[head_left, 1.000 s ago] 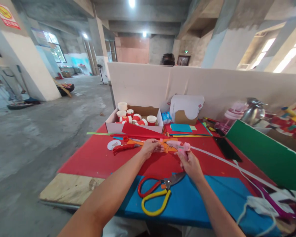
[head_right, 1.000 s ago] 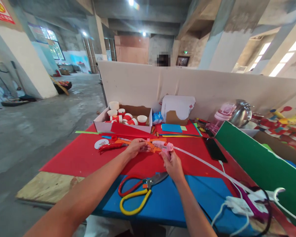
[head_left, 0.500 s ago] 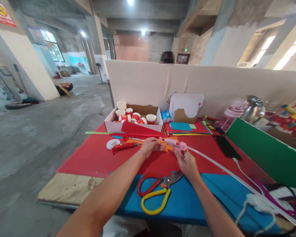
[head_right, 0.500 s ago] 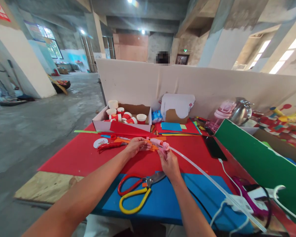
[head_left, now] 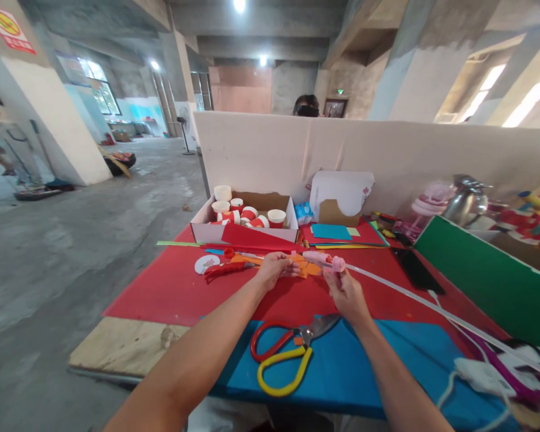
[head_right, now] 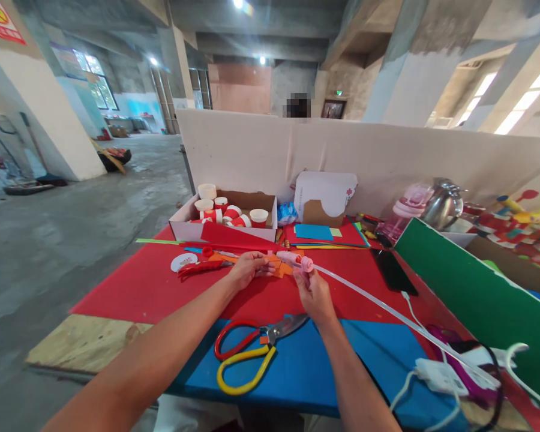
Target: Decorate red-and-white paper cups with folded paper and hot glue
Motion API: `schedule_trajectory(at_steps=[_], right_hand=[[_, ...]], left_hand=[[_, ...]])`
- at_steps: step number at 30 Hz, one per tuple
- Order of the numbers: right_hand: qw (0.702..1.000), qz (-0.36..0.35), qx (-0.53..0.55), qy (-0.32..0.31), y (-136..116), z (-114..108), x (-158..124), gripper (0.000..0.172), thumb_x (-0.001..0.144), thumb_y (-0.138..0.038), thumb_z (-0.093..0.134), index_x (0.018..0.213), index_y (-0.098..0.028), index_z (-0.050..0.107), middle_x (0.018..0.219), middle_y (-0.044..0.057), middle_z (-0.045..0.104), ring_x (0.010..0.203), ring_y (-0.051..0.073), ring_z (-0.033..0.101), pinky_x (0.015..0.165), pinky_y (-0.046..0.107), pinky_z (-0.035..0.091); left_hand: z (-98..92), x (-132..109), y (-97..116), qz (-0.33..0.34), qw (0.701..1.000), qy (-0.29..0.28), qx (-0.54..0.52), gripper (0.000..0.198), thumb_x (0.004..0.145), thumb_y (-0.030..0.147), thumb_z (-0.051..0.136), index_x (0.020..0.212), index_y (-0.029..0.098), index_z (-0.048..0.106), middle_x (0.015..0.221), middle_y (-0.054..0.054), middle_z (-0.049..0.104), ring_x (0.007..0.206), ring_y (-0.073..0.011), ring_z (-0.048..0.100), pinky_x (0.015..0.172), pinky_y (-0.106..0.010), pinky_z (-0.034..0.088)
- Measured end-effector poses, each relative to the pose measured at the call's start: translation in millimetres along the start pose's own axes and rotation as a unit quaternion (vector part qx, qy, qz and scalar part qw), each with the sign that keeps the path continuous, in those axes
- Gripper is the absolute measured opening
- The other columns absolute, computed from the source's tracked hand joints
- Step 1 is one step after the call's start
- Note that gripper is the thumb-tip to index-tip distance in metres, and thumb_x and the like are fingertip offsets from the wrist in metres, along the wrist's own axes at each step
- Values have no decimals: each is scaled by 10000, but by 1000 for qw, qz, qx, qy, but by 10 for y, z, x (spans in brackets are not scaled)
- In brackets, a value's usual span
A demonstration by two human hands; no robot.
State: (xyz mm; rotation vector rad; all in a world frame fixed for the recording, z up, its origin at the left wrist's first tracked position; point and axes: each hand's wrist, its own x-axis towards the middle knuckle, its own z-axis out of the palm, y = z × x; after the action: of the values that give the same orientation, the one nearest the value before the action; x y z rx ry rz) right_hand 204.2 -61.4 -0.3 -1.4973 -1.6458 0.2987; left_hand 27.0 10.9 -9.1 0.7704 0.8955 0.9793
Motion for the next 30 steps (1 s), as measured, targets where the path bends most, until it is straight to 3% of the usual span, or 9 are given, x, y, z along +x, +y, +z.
schedule_trajectory(at_steps=[10,15,30], right_hand=[[997,-44,-67,-4,67,51,-58,376,846,-454,391,949,-178,625,926,153,708,900,284,674,761,355,530],[995,-55,-87,-12,84,55,-67,399,863,-439,374,1013,-154,610,952,166,704,900,294,674,743,362,531],[985,-112,-128,13,114,86,-75,383,908,-408,356,964,-140,624,906,166,708,835,281,687,679,343,538]], left_hand=[[17,-3,-6,-4,1000,10,21,148,787,8,536,684,110,512,614,-68,673,523,-128,643,590,-253,539],[5,13,-15,-4,1000,6,27,135,766,49,591,673,115,519,618,-62,675,540,-127,645,598,-253,547],[45,-21,16,-9,999,16,27,181,773,2,561,646,113,496,566,-49,656,480,-108,621,546,-219,526]])
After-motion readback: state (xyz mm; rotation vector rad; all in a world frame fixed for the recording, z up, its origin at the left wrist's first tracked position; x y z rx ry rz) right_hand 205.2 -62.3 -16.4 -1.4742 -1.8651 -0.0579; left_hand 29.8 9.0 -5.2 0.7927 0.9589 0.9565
